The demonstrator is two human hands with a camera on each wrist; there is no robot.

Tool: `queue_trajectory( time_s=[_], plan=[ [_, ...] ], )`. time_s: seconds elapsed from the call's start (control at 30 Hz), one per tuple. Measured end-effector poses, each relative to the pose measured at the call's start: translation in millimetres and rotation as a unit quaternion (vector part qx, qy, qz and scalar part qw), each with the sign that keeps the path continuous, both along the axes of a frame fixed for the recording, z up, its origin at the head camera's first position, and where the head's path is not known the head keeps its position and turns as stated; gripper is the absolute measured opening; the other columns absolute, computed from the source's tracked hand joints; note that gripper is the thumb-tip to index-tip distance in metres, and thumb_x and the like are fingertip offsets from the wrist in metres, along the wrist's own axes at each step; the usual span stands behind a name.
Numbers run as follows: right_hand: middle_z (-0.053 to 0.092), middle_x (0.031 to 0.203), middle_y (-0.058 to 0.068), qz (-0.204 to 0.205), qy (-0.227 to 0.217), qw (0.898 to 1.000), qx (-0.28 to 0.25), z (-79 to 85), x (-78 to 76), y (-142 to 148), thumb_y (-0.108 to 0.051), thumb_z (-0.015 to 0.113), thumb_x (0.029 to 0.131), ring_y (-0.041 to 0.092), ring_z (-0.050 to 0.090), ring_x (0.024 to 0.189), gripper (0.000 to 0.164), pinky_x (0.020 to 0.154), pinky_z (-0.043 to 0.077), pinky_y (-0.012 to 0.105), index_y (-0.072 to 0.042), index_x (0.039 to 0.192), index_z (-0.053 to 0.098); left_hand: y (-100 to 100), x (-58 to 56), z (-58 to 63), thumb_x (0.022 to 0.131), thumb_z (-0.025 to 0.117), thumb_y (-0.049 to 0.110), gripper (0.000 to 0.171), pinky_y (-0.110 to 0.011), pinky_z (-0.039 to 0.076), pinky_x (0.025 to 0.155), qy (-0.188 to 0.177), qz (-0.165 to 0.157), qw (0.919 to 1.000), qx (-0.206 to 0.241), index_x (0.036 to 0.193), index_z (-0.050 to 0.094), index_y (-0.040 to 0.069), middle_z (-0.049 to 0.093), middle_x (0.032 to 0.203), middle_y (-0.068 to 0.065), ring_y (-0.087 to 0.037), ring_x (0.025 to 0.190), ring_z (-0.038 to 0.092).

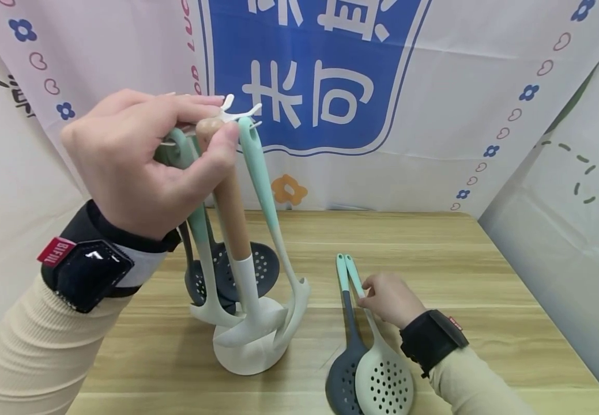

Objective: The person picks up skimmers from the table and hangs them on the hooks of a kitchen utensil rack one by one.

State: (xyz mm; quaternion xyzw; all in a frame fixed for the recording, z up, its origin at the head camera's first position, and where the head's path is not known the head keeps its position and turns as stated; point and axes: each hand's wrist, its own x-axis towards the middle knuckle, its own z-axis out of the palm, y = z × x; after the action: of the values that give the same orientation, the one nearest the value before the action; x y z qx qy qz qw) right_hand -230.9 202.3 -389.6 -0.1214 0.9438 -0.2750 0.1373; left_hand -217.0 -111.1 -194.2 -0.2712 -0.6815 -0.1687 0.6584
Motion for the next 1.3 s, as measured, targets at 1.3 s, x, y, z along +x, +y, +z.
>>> queue_trajectory(
  time_s=[1.3],
  plan=[
    [0.066, 0.068, 0.010, -0.012, -0.076, 0.992, 0.103, -20.0, -21.3, -21, 0.001, 0.074, 0.089, 0.016, 0.064, 0.051, 0.014, 0.045, 0.054, 0.026, -0.003, 0.083, 0.062, -2, 18.3, 3.1, 0.098, 0.054, 0.053, 0.048, -0.042, 0.061, 0.064, -0.057, 0.115, 0.9910, -0.037, 0.072, 0.076, 0.018, 0.083, 0.094, 0.002, -0.021, 0.089, 0.074]
  ],
)
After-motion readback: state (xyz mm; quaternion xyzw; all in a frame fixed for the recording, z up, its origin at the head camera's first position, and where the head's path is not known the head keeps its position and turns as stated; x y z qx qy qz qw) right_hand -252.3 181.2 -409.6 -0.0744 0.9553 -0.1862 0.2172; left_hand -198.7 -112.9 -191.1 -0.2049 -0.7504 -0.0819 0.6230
